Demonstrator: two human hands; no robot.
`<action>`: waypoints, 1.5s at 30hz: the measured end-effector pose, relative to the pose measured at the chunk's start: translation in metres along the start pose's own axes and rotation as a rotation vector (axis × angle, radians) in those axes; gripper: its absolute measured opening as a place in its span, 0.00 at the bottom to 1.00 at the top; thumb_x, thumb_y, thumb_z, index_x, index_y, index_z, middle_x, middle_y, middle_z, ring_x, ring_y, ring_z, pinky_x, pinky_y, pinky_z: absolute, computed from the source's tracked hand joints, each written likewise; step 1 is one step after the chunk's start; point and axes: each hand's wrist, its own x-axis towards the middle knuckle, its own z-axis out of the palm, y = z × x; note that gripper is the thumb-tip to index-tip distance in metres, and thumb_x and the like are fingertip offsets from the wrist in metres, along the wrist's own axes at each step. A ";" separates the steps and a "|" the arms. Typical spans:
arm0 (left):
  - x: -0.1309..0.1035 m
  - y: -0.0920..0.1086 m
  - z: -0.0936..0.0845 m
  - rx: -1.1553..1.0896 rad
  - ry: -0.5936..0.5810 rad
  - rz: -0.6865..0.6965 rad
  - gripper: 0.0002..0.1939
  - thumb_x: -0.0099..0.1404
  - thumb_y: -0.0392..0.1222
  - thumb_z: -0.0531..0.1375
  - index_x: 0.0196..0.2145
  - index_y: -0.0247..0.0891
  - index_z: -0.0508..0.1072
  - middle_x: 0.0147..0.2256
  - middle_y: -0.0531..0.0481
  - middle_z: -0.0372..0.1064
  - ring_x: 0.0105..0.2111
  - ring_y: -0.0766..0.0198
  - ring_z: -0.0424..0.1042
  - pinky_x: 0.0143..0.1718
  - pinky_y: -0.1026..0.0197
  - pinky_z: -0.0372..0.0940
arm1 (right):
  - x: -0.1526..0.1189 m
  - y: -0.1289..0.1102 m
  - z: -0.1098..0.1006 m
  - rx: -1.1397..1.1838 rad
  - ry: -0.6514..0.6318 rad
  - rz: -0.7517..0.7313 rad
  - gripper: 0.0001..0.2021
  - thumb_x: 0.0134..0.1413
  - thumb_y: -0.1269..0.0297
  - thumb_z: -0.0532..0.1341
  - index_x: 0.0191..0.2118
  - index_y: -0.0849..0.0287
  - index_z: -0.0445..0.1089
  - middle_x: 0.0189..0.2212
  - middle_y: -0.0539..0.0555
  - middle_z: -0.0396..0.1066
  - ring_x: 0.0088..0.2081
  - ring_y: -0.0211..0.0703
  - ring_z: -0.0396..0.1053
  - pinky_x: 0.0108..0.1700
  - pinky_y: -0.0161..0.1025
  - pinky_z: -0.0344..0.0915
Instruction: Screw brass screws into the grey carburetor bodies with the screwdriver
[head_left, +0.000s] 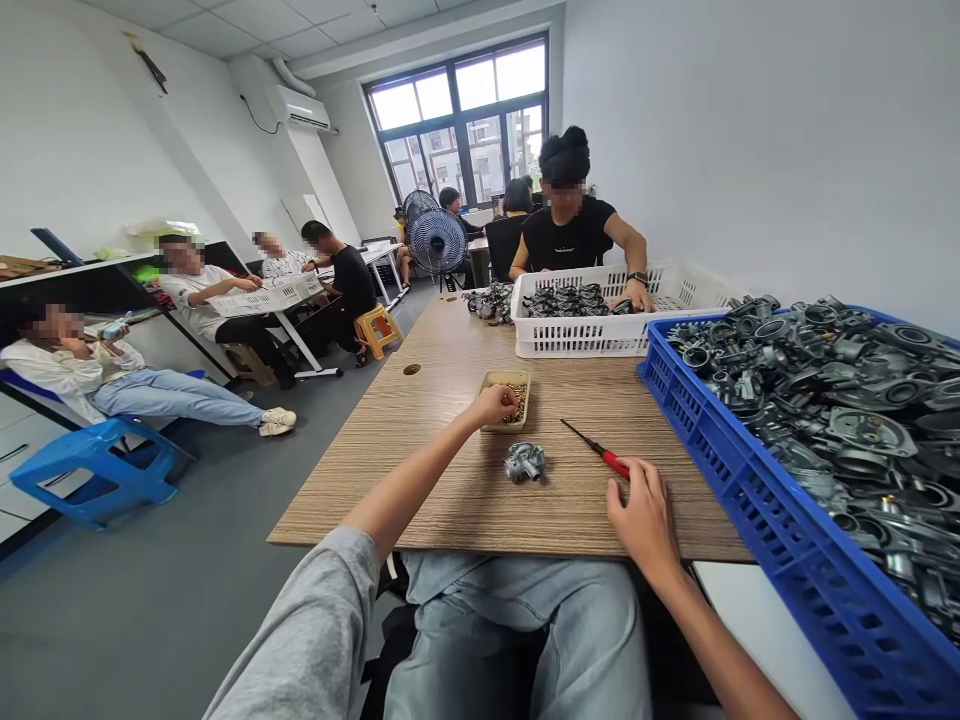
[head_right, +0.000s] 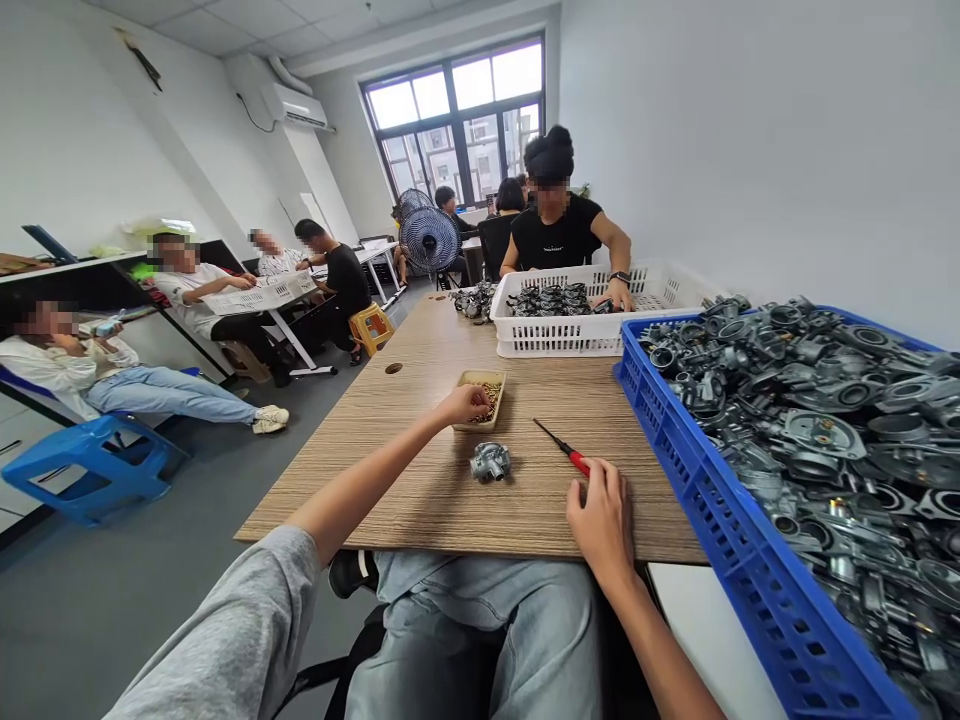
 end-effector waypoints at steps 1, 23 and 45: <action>-0.001 0.000 0.001 -0.009 0.007 -0.003 0.04 0.61 0.37 0.66 0.36 0.37 0.81 0.33 0.50 0.80 0.34 0.62 0.77 0.39 0.65 0.69 | 0.000 0.000 0.000 -0.005 0.001 0.001 0.17 0.65 0.64 0.56 0.57 0.57 0.68 0.54 0.65 0.70 0.56 0.61 0.68 0.61 0.58 0.65; -0.013 0.001 -0.002 -0.028 0.101 0.059 0.03 0.59 0.35 0.65 0.33 0.38 0.78 0.31 0.52 0.76 0.33 0.63 0.73 0.38 0.64 0.66 | 0.001 -0.004 -0.003 0.005 -0.005 0.003 0.16 0.66 0.64 0.56 0.56 0.58 0.68 0.53 0.65 0.70 0.56 0.61 0.68 0.60 0.58 0.66; -0.103 0.043 0.011 -0.079 -0.044 0.272 0.09 0.64 0.33 0.61 0.41 0.41 0.78 0.39 0.51 0.78 0.34 0.63 0.72 0.41 0.62 0.67 | 0.001 -0.005 -0.005 -0.023 -0.026 0.001 0.16 0.65 0.65 0.57 0.57 0.58 0.68 0.54 0.64 0.70 0.57 0.59 0.68 0.61 0.56 0.65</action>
